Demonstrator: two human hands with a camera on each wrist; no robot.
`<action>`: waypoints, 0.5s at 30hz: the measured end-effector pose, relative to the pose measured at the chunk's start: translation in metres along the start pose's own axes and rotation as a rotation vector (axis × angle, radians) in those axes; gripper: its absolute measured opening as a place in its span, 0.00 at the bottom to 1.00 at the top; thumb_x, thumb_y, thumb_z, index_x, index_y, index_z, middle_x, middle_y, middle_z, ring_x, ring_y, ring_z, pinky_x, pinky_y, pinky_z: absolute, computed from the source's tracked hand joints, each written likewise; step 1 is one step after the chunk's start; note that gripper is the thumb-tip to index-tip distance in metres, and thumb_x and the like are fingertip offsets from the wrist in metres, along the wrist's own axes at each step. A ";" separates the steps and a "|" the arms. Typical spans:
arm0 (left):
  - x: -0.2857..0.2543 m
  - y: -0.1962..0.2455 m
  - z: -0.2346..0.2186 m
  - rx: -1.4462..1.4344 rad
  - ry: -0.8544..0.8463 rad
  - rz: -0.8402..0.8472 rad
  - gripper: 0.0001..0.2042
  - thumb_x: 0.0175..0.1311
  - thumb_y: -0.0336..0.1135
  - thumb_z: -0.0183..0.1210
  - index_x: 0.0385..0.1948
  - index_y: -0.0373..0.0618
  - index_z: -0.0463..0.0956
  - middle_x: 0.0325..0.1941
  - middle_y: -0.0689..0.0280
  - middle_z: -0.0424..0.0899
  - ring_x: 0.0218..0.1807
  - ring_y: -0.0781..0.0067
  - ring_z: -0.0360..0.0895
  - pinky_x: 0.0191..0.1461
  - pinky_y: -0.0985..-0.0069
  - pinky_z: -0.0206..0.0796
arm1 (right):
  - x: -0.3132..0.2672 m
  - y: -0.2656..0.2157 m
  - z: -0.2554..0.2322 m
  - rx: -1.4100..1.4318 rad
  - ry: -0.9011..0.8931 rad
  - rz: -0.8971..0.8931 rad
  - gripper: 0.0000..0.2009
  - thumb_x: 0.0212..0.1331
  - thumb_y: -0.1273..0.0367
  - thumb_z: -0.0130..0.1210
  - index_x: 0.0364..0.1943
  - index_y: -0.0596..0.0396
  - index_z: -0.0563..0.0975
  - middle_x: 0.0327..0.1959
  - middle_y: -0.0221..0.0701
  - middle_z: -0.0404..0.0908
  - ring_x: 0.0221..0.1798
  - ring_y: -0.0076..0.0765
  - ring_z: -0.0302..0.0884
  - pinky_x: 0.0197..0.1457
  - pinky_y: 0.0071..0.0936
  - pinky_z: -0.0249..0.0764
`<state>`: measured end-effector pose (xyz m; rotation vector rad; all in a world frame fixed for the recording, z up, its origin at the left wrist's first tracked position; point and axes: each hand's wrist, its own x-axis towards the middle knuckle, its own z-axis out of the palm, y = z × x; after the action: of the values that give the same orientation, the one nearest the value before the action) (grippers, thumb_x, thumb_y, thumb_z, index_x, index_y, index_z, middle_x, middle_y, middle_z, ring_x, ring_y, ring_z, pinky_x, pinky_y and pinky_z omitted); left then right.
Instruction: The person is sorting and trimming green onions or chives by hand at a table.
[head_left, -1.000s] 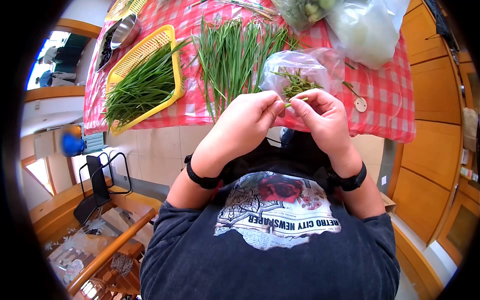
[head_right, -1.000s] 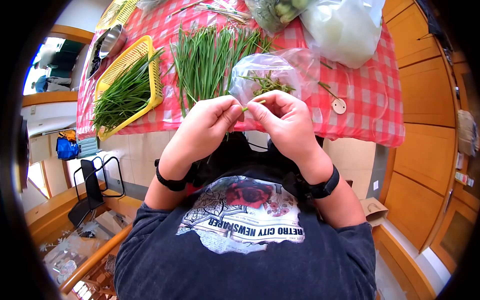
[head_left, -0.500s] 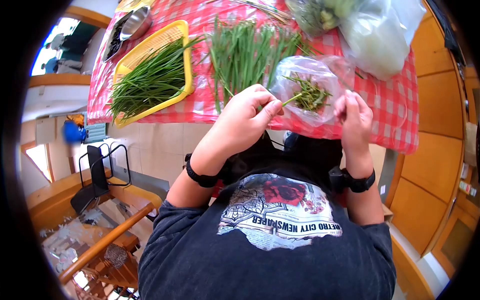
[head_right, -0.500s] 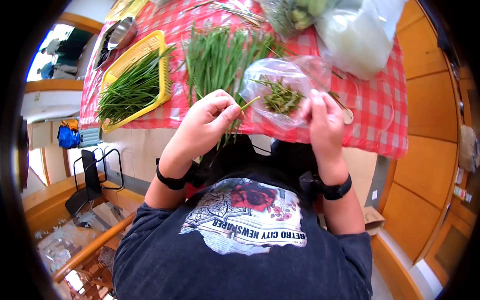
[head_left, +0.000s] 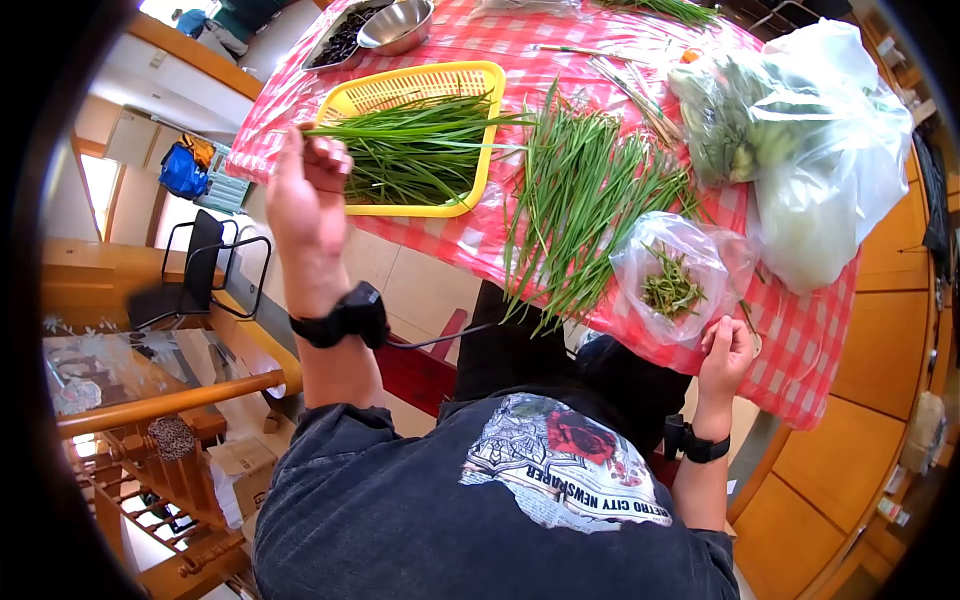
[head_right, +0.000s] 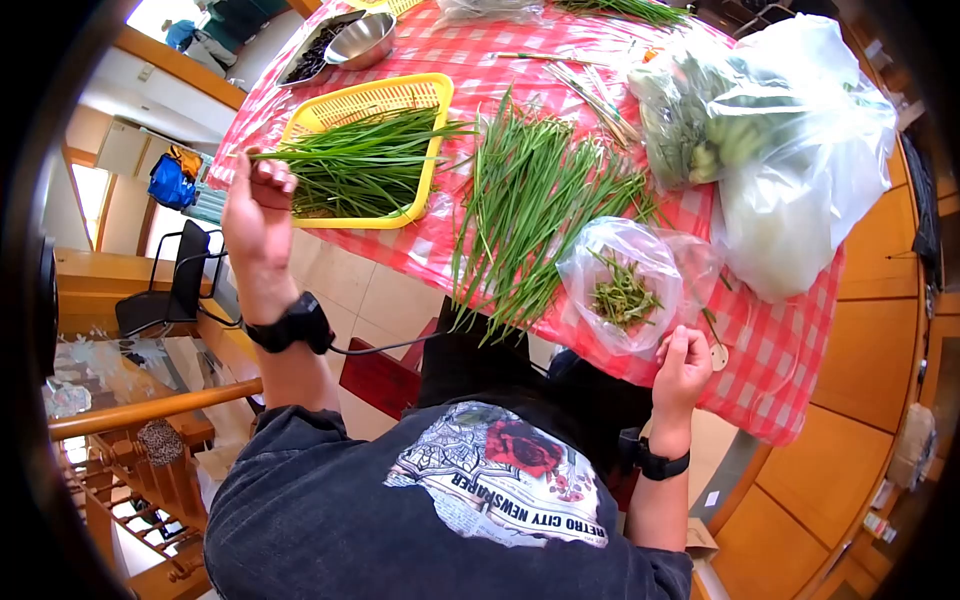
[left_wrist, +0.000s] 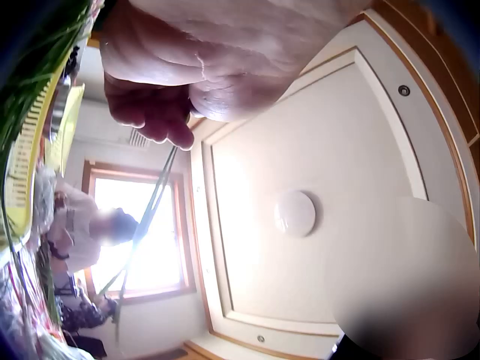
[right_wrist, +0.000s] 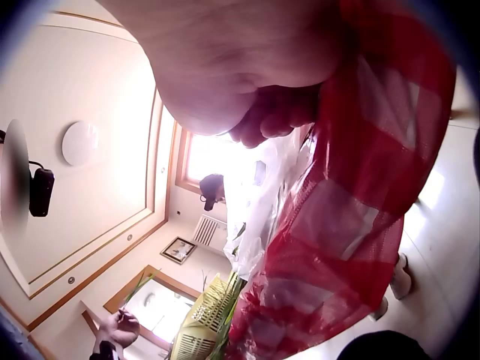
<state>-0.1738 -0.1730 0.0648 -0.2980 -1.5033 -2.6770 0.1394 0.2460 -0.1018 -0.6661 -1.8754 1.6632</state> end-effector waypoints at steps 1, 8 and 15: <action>0.012 0.002 -0.021 0.006 0.033 0.020 0.13 0.83 0.41 0.50 0.47 0.39 0.76 0.30 0.66 0.77 0.35 0.70 0.75 0.40 0.71 0.68 | 0.000 -0.001 0.000 -0.001 -0.005 -0.004 0.13 0.79 0.65 0.51 0.31 0.53 0.73 0.23 0.22 0.73 0.27 0.16 0.68 0.33 0.18 0.65; 0.025 -0.023 -0.073 0.597 0.459 0.057 0.13 0.75 0.36 0.61 0.53 0.40 0.74 0.31 0.71 0.75 0.26 0.81 0.72 0.27 0.81 0.64 | -0.001 0.002 -0.001 0.009 -0.027 -0.004 0.12 0.78 0.67 0.52 0.32 0.54 0.74 0.25 0.23 0.74 0.28 0.17 0.69 0.34 0.18 0.66; -0.025 -0.059 0.035 1.112 0.033 0.365 0.10 0.75 0.36 0.63 0.37 0.38 0.81 0.29 0.70 0.81 0.31 0.84 0.72 0.35 0.79 0.68 | -0.004 -0.004 0.004 0.038 0.012 0.012 0.07 0.76 0.71 0.50 0.38 0.56 0.75 0.27 0.24 0.76 0.29 0.18 0.71 0.35 0.18 0.69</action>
<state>-0.1531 -0.1135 0.0284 -0.3733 -2.3206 -1.2762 0.1397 0.2393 -0.0990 -0.6719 -1.8303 1.6949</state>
